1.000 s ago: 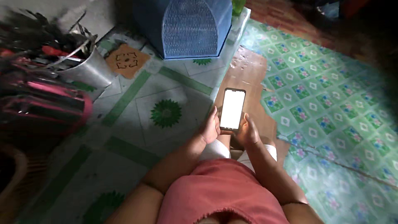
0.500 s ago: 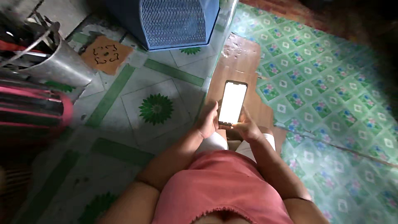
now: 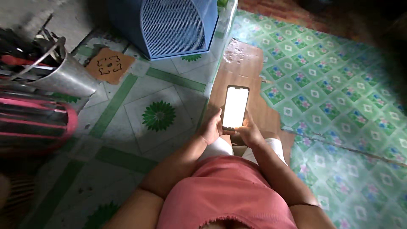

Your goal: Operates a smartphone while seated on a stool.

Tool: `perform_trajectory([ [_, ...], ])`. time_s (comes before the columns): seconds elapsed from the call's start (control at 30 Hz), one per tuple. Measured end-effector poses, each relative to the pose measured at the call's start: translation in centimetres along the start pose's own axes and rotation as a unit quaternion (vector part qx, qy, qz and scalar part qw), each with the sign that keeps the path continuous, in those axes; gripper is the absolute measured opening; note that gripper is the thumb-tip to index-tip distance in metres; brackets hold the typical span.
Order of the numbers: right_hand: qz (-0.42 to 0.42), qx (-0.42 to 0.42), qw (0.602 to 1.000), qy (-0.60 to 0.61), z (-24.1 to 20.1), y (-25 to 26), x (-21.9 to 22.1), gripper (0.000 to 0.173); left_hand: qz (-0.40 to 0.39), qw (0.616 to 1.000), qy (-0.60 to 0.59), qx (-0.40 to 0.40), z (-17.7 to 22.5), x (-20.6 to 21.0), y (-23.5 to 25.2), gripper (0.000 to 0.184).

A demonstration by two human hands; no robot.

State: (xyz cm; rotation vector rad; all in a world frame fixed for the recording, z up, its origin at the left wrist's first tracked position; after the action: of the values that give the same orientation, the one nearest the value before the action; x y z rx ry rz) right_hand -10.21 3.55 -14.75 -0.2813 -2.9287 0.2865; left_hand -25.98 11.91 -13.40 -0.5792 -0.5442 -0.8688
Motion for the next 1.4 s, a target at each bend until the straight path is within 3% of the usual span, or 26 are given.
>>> perform_trajectory([
  [0.23,-0.009,-0.029,0.998,0.056,0.4,-0.3,-0.8,0.093,0.036,0.999,0.011,-0.005,-0.6,0.1,0.1,0.036],
  [0.43,-0.027,-0.038,0.996,0.070,0.2,-0.8,-0.9,0.091,0.046,0.997,0.058,-0.006,-1.3,-0.4,0.3,0.055],
  [0.83,-0.022,-0.046,0.996,0.079,0.1,-0.5,-0.9,0.086,0.046,0.998,0.030,0.001,-1.0,0.0,0.2,0.053],
  [1.1,0.001,-0.057,0.997,0.060,-0.2,-0.6,-0.6,0.068,0.025,0.999,0.017,0.008,-1.1,0.0,0.1,0.056],
  [1.2,0.033,-0.051,0.997,0.057,-0.1,-0.6,-0.4,0.063,0.014,0.999,0.027,0.010,-1.1,0.0,0.2,0.049],
  [1.33,0.019,-0.026,0.998,0.047,0.1,-0.7,-0.2,0.075,0.049,0.998,0.040,-0.009,-1.0,0.2,0.2,0.032],
  [1.4,0.026,-0.011,0.999,0.018,0.1,-0.7,0.1,0.086,0.066,0.996,0.050,-0.021,-0.9,0.4,0.2,0.035],
])
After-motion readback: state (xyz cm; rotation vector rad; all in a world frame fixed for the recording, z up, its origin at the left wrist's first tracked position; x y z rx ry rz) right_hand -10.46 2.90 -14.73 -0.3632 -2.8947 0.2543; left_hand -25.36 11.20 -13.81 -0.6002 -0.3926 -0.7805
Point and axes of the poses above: each hand's wrist, its own y-axis towards the middle knuckle, its own x-axis out of the palm, z = x × y, the point moved 1 cm from there along y, towards the middle knuckle, and after that the axes turned 4 degrees about -z, right-handed, at the moved point
